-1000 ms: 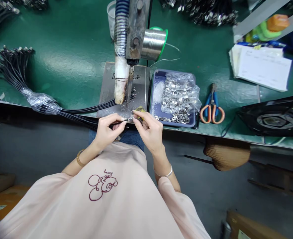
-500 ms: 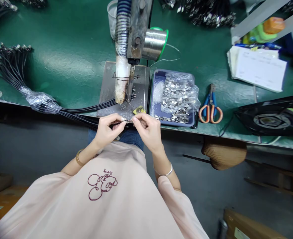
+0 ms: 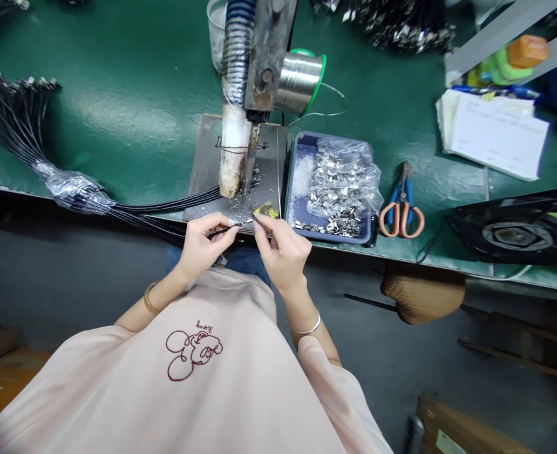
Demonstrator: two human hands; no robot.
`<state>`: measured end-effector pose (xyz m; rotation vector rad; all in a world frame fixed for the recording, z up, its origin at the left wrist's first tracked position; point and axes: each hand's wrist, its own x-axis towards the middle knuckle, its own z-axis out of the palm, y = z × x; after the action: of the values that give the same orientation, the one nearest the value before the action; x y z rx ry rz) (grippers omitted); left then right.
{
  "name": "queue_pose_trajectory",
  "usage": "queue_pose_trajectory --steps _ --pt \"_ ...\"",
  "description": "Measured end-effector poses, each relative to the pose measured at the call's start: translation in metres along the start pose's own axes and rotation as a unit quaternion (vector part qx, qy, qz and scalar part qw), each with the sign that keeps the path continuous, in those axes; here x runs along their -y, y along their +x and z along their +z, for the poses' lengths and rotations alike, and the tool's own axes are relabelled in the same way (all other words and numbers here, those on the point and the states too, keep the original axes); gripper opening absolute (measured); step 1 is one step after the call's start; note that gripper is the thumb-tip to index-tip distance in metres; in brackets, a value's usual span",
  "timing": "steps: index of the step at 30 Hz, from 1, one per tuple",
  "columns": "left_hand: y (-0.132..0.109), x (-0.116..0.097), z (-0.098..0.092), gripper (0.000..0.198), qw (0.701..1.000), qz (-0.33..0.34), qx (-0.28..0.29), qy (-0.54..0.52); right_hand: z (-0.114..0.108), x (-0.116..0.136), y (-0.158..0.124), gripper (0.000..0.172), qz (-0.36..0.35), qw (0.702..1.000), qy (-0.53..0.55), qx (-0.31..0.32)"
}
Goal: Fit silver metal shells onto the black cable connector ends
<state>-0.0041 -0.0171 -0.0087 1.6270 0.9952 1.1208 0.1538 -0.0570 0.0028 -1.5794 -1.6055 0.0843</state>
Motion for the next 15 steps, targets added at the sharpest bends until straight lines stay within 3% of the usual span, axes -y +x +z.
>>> queue_pose_trajectory --steps 3,7,15 --pt "-0.0012 -0.0019 0.0003 0.014 0.994 0.085 -0.013 0.071 0.0000 0.0023 0.0013 0.015 -0.004 0.999 0.017 0.027" --pt "-0.0037 -0.0013 0.0022 0.018 0.968 0.178 -0.007 0.179 -0.0029 0.0035 0.0029 0.015 0.063 0.994 0.058 0.070" --pt "-0.0082 0.0062 0.0080 0.031 0.920 0.258 0.002 0.294 -0.0062 -0.0026 0.0073 0.014 0.094 0.985 0.084 0.117"
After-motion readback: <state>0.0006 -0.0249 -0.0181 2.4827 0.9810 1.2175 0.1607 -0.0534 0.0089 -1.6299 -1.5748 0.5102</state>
